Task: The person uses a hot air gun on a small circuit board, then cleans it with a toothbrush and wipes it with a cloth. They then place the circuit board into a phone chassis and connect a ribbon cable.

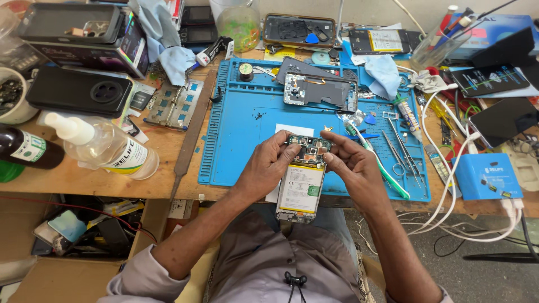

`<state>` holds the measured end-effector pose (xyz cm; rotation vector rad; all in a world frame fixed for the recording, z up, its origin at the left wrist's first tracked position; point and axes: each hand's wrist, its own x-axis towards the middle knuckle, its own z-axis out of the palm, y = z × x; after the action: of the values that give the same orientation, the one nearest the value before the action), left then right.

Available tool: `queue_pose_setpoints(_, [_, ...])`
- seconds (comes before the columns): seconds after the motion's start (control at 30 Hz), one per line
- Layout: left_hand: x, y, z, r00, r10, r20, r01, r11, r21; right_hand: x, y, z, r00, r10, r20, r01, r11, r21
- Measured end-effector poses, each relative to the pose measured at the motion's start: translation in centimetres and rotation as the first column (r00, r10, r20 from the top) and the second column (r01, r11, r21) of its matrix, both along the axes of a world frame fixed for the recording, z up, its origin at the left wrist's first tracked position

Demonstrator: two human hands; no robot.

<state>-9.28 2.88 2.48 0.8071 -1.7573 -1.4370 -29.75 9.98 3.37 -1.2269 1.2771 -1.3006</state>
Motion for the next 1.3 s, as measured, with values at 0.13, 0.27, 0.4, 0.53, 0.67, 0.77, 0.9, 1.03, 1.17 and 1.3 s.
queue_pose_setpoints(0.13, [-0.2,0.1,0.3,1.0,-0.022,0.013,0.022,0.999,0.024,0.0,-0.1,-0.6,0.997,-0.067,-0.035,0.068,0.997,0.045])
queue_pose_setpoints(0.27, [-0.1,0.0,0.3,1.0,-0.014,0.001,0.013,0.996,0.086,-0.7,-0.3,-1.2,0.999,-0.033,0.01,0.033,0.999,-0.007])
queue_pose_setpoints(0.4, [0.0,-0.5,-0.5,0.99,-0.064,-0.124,0.079,0.99,0.12,-0.2,-0.2,-1.3,0.998,0.051,0.022,-0.051,0.998,-0.021])
queue_pose_setpoints(0.53, [-0.3,-0.9,-1.6,0.965,-0.09,-0.244,0.148,0.962,0.23,1.6,-0.5,-1.3,0.992,0.028,-0.12,-0.028,1.0,0.005])
queue_pose_setpoints(0.67, [0.1,-1.4,-2.2,0.967,-0.097,-0.237,0.183,0.907,0.378,2.3,-1.0,-1.4,0.987,-0.054,-0.153,0.067,0.994,0.083])
queue_pose_setpoints(0.77, [0.5,-1.7,-2.4,0.973,-0.12,-0.197,0.195,0.885,0.423,1.7,-1.1,-1.4,0.987,-0.065,-0.144,0.07,0.997,0.028])
queue_pose_setpoints(0.9, [0.5,-1.8,-2.5,0.973,-0.158,-0.17,0.209,0.917,0.339,0.0,-1.2,-1.3,0.991,-0.11,-0.082,0.102,0.99,-0.097])
queue_pose_setpoints(1.03, [0.4,-1.8,-2.3,0.965,-0.168,-0.201,0.233,0.902,0.364,-1.2,-1.0,-1.1,0.963,-0.227,-0.147,0.224,0.974,-0.037])
queue_pose_setpoints(1.17, [0.7,-1.7,-2.0,0.949,-0.18,-0.257,0.271,0.883,0.384,-1.2,-0.8,-0.9,0.923,-0.225,-0.312,0.236,0.972,-0.001])
queue_pose_setpoints(1.3, [0.8,-1.7,-1.7,0.957,-0.185,-0.224,0.259,0.893,0.369,-0.4,-0.6,-0.4,0.883,-0.218,-0.417,0.215,0.975,-0.054])
